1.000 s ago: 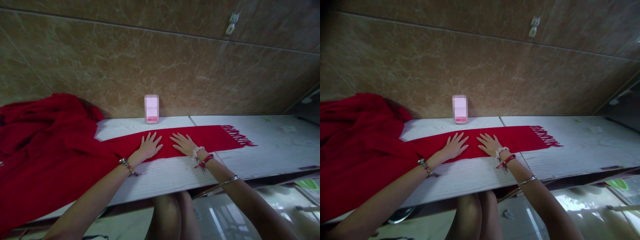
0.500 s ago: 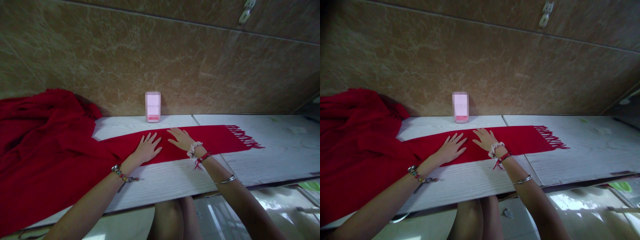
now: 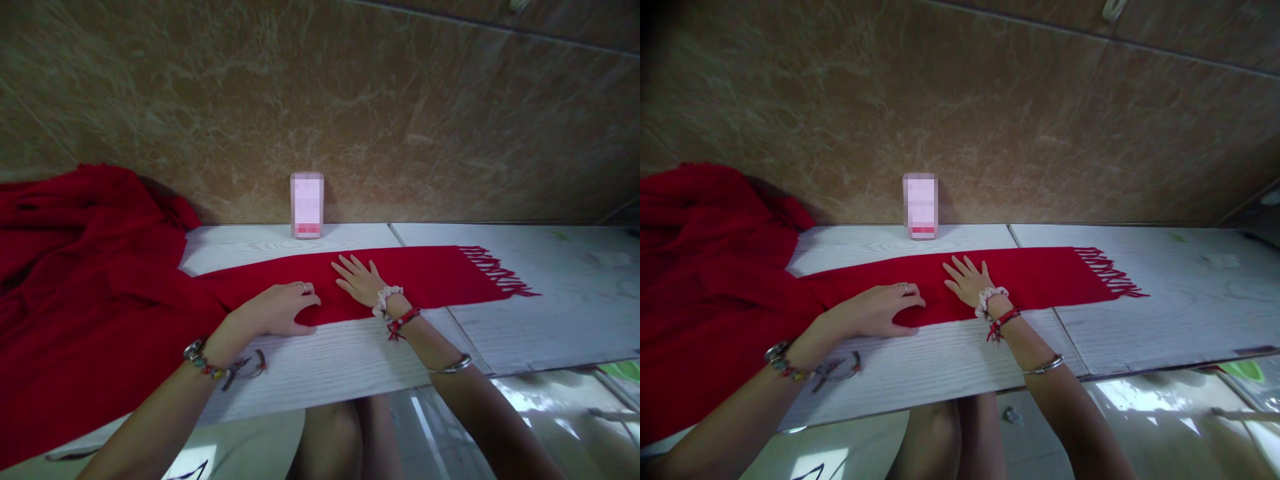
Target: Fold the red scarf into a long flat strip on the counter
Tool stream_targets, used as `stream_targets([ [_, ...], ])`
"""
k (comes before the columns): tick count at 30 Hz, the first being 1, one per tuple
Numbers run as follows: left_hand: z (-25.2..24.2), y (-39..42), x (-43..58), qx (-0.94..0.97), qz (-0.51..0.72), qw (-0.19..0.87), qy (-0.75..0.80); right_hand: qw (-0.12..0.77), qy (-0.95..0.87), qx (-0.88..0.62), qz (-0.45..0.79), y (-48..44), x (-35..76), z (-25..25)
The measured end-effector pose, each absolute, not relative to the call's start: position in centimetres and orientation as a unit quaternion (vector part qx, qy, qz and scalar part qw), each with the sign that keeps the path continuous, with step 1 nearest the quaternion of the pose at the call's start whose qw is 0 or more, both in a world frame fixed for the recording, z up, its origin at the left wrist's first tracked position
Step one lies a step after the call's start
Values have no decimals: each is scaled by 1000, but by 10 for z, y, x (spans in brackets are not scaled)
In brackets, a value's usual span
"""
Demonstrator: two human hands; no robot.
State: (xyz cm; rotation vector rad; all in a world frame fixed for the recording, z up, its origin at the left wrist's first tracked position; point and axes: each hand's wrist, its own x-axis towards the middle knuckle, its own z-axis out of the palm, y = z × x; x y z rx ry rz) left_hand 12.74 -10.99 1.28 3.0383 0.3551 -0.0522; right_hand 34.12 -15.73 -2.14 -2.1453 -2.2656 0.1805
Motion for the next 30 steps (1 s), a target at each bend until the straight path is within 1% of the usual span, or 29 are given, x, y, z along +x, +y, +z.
stream_targets([
  [3,13,-112,128,992,-39,21,121,21,-724,-686,66,-157,341,-22],
  [6,11,-110,131,989,-36,6,140,77,-725,-681,72,-159,344,-20],
  [8,10,-105,132,988,-19,27,153,144,-747,-645,77,-161,347,-15],
  [10,11,-98,131,984,1,65,164,210,-785,-574,101,-166,348,-9],
  [12,12,-92,130,977,18,101,185,238,-817,-508,134,-171,347,-2],
  [14,13,-87,129,971,27,122,205,226,-831,-487,144,-175,342,3],
  [16,14,-85,128,969,30,127,208,198,-834,-499,125,-178,338,5],
  [21,17,-87,126,981,19,98,169,156,-827,-536,73,-182,337,0],
  [27,19,-89,123,988,3,47,150,148,-837,-527,-3,-187,344,-8],
  [30,21,-91,124,987,-8,36,159,149,-837,-526,-11,-186,346,-9],
])
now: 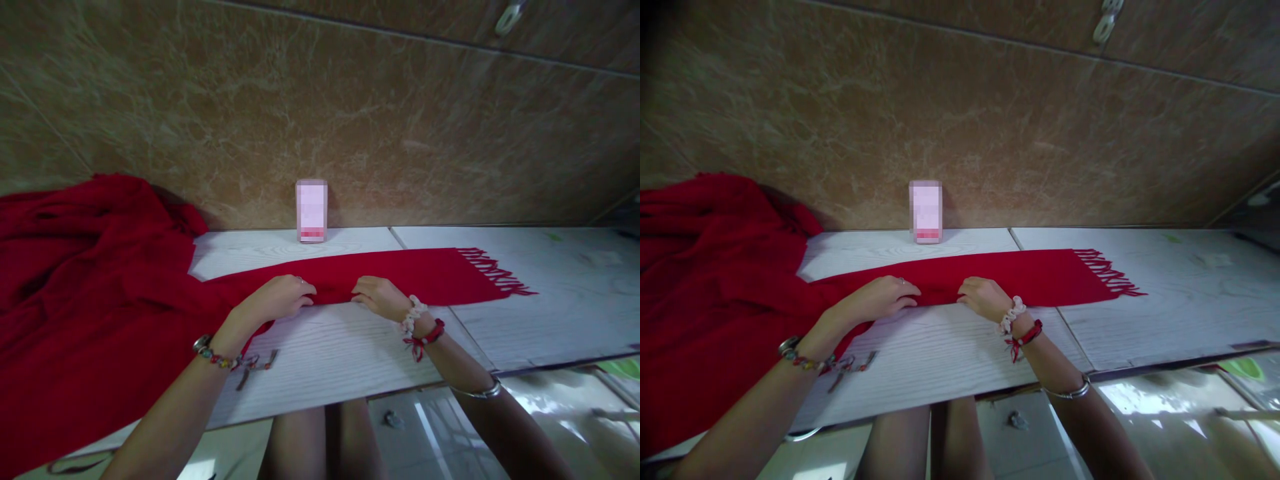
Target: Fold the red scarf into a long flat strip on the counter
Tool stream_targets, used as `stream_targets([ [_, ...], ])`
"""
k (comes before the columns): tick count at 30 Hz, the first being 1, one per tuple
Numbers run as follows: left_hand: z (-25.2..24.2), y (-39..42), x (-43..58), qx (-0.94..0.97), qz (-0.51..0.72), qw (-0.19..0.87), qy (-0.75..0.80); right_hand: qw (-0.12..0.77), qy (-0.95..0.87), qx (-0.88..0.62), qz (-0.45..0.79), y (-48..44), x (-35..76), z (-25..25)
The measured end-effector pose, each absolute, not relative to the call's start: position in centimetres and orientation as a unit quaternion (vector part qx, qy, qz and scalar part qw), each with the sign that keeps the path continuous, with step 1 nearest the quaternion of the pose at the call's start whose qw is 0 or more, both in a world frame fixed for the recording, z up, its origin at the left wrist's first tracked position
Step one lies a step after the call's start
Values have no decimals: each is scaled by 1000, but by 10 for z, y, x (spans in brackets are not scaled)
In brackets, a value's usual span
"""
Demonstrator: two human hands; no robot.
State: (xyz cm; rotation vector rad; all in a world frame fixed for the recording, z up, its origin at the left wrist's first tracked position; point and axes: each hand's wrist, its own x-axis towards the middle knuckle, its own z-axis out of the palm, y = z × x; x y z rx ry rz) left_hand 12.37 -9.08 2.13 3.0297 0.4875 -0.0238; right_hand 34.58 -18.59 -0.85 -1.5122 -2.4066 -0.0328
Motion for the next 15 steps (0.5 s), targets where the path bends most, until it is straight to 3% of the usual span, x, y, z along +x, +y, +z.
stream_targets([
  [9,29,-96,122,981,-27,49,185,158,-837,-523,17,-185,347,-8],
  [15,16,-107,133,980,48,71,177,144,-833,-533,31,-187,344,-7],
])
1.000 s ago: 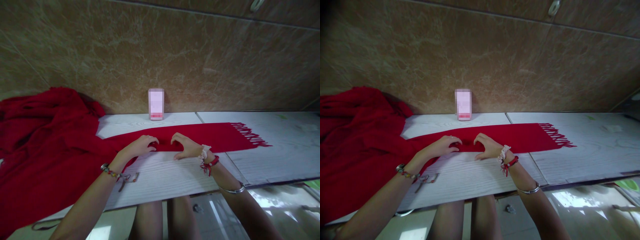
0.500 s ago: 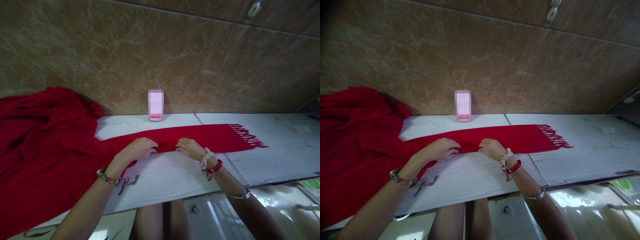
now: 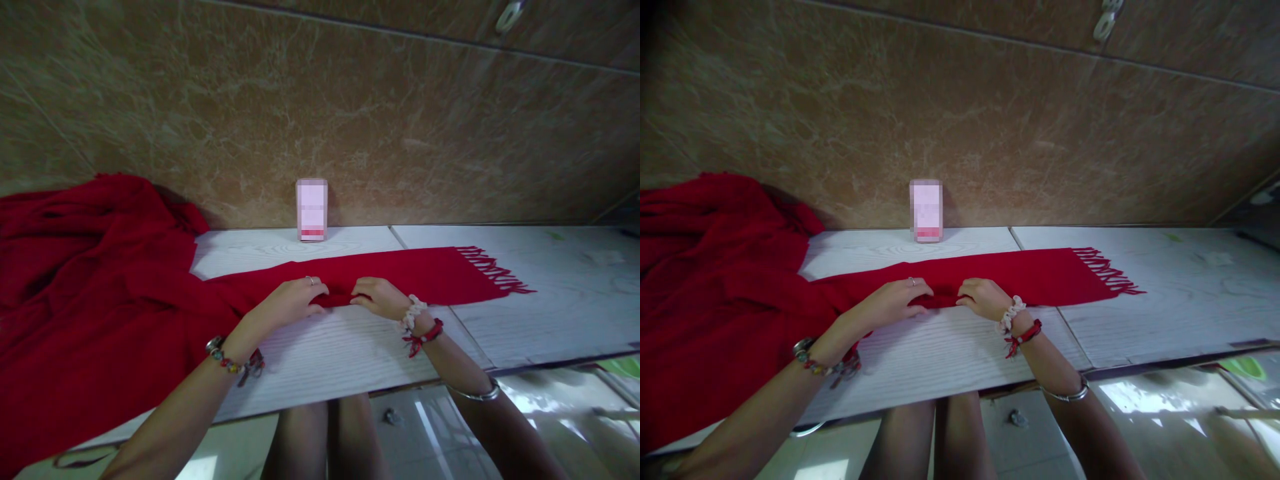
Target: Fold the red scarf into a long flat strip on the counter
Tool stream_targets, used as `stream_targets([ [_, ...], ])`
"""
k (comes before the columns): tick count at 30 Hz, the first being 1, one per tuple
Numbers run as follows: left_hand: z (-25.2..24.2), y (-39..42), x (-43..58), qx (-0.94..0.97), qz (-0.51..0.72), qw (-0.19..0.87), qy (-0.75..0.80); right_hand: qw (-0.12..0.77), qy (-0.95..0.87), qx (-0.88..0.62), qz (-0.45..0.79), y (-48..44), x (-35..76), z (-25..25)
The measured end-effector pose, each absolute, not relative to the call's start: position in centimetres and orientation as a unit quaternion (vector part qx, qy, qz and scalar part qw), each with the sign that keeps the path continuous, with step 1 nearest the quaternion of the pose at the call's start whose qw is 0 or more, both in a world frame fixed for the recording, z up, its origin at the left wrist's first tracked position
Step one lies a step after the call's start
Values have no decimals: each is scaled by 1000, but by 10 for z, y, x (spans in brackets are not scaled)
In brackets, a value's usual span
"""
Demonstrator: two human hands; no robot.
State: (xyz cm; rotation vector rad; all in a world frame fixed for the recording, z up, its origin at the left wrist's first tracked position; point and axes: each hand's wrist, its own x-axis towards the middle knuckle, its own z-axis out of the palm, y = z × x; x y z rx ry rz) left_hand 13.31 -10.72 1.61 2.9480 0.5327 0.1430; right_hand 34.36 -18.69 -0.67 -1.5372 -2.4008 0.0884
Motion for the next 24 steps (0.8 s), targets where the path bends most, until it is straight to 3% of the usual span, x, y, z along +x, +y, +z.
stream_targets([
  [12,17,-109,134,992,-5,43,120,220,-825,-504,131,-189,345,1],
  [24,16,-108,129,990,-10,80,117,168,-875,-454,24,-188,329,-16],
])
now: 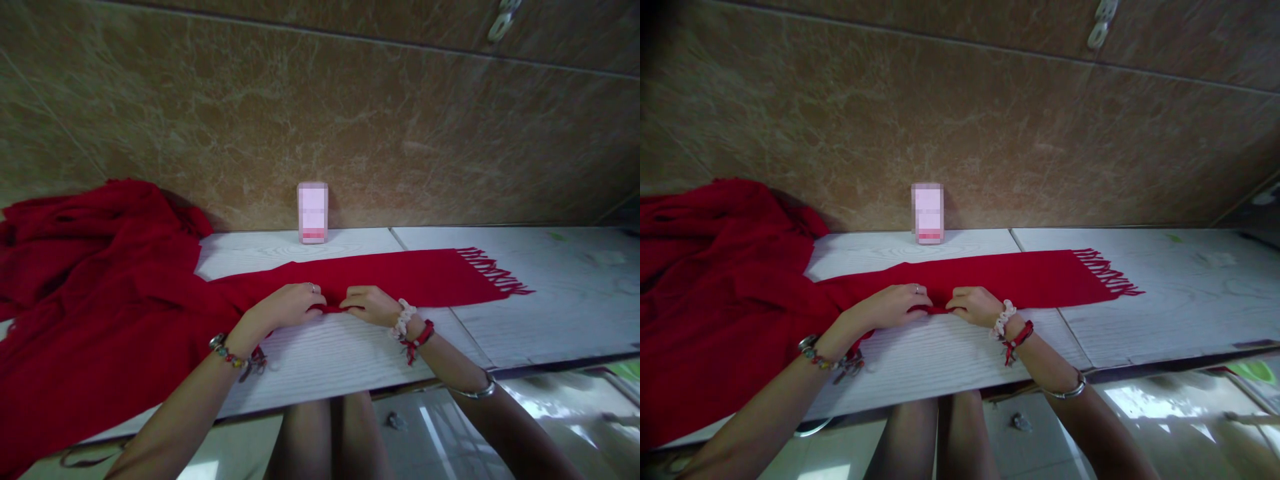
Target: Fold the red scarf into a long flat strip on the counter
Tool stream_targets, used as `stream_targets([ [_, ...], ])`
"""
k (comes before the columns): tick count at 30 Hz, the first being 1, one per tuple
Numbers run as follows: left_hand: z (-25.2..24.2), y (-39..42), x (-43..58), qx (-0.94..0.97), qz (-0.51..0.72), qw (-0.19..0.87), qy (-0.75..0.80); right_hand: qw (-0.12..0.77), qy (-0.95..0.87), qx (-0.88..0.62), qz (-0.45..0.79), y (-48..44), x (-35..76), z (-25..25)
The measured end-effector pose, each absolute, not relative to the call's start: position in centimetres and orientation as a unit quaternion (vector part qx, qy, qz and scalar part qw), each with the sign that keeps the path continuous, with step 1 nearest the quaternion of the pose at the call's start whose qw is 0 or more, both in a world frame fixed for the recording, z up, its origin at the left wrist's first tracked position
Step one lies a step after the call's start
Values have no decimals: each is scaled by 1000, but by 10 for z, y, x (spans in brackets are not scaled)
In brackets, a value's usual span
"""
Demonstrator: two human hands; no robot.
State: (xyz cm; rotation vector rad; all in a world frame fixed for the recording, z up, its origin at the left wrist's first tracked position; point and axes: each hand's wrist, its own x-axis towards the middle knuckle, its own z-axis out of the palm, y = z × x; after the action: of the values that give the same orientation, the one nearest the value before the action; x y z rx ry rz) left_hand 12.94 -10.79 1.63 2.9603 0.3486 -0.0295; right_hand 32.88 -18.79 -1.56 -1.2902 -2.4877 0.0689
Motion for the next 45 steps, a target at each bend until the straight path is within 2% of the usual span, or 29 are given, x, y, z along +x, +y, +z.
stream_targets([
  [6,18,-108,127,980,-12,171,98,154,-896,-393,-140,-195,324,-20],
  [10,13,-107,127,972,-43,179,144,171,-894,-377,-173,-203,322,-25],
  [13,7,-107,128,966,-70,151,196,198,-887,-381,-169,-206,323,-28],
  [17,0,-109,131,946,-36,44,321,205,-884,-388,-159,-205,323,-30],
  [19,-2,-109,135,955,-21,30,294,207,-884,-390,-154,-205,323,-30],
  [23,-4,-106,141,978,-69,84,179,208,-883,-389,-159,-207,322,-29],
  [29,-1,-93,136,909,-34,-3,414,211,-884,-381,-172,-207,322,-26],
  [32,2,-99,138,949,-6,9,316,208,-885,-379,-171,-207,322,-26],
  [35,1,-106,147,984,-48,71,153,212,-884,-379,-171,-209,322,-26],
  [37,-2,-105,153,985,-76,83,133,220,-884,-376,-171,-210,322,-26],
  [43,3,-77,165,921,-90,22,379,245,-885,-356,-173,-210,323,-26],
  [45,7,-77,171,924,-56,-1,379,245,-886,-354,-174,-210,323,-26],
])
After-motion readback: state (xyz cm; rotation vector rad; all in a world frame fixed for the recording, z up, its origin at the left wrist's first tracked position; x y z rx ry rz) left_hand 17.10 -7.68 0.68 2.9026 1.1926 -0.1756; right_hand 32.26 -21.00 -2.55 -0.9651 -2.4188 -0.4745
